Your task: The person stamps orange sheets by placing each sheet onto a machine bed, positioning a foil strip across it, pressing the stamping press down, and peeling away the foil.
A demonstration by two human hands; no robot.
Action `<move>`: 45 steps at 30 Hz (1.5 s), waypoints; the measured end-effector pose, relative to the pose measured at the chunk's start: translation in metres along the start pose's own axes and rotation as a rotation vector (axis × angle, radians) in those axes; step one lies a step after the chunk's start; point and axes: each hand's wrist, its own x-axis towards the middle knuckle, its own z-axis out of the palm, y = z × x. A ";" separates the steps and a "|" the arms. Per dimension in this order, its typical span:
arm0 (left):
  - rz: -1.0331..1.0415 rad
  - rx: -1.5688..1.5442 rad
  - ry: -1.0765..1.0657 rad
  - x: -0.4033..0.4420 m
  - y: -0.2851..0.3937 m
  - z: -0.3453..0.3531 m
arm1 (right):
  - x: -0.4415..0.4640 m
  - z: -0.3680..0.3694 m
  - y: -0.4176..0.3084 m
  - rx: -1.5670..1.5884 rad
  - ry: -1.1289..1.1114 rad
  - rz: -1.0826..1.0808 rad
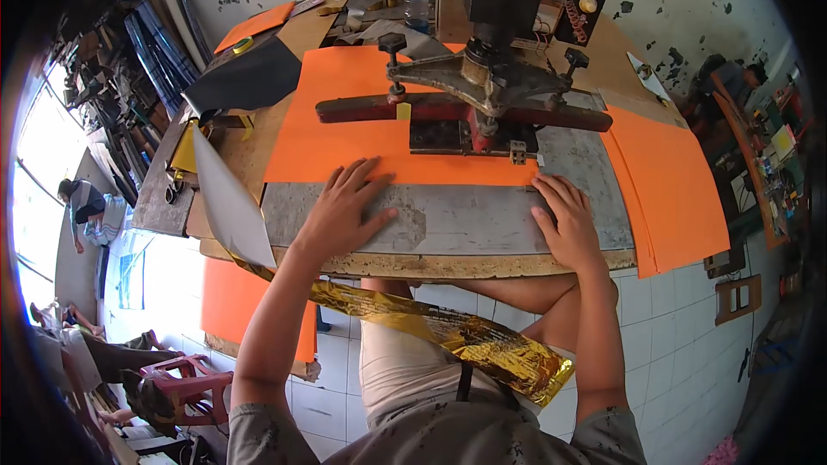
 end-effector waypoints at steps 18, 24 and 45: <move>-0.689 -0.362 1.254 -0.220 0.029 0.078 | -0.162 0.073 -0.094 0.465 -0.049 0.018; -0.602 -1.936 0.706 -0.233 0.001 0.132 | -0.188 0.073 -0.086 0.559 -0.589 0.288; -0.538 -0.164 0.435 -0.131 -0.024 -0.062 | -0.191 -0.116 0.074 0.792 -0.248 0.575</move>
